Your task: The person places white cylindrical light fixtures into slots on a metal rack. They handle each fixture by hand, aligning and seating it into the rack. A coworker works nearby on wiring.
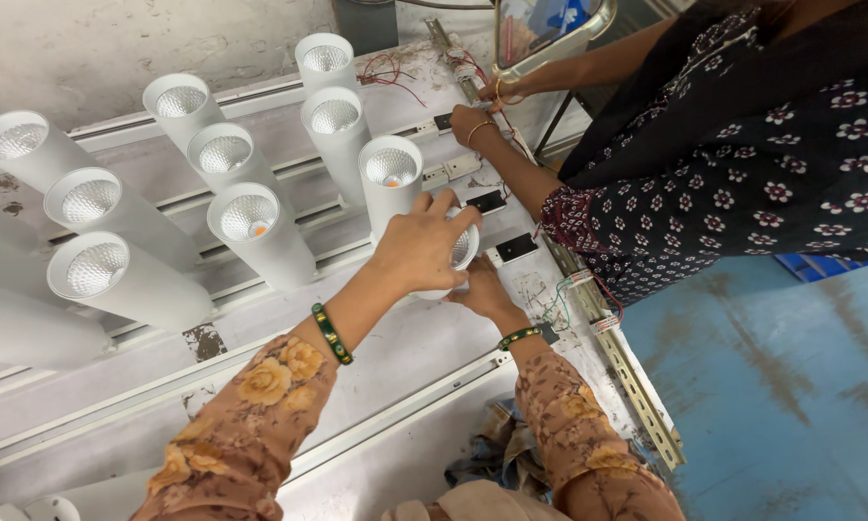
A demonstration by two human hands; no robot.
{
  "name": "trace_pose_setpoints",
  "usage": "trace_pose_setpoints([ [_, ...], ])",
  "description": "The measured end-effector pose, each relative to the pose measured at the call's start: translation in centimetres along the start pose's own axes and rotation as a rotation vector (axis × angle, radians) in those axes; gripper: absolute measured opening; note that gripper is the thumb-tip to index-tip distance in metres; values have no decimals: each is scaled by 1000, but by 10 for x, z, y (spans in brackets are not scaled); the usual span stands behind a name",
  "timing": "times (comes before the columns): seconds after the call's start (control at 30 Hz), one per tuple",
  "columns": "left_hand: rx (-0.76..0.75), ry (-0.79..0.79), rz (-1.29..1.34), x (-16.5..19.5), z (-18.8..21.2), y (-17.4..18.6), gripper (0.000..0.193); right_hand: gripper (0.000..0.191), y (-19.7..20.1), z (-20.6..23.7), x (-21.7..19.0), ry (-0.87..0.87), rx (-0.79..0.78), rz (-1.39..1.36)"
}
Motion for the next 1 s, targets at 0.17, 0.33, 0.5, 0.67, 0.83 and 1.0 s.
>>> trace_pose_setpoints([
  [0.17,-65,56,-47,-23,16,3,74,87,0,0,-6,130,14,26],
  [0.33,-32,81,-8,-48,28,17,69,88,-5,1,-3,127,4,27],
  [0.5,-55,61,18,-52,24,12,69,88,-6,1,-1,119,46,34],
  [0.67,-59,70,27,-42,1,1,72,84,-8,2,6,119,54,-2],
  [0.83,-113,28,-33,-23,-30,-14,71,83,-4,2,9,143,52,39],
  [1.0,-88,49,-51,-32,-39,-9,74,82,-3,0,9,149,42,38],
])
Point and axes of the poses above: each hand's wrist, its own z-axis away from the middle knuckle, its own y-axis out of the back of the hand, x = y × z, the point moved 10 cm from there along -z, towards the middle knuckle, and after that the axes turned 3 degrees about -z, right-handed, at the moved point
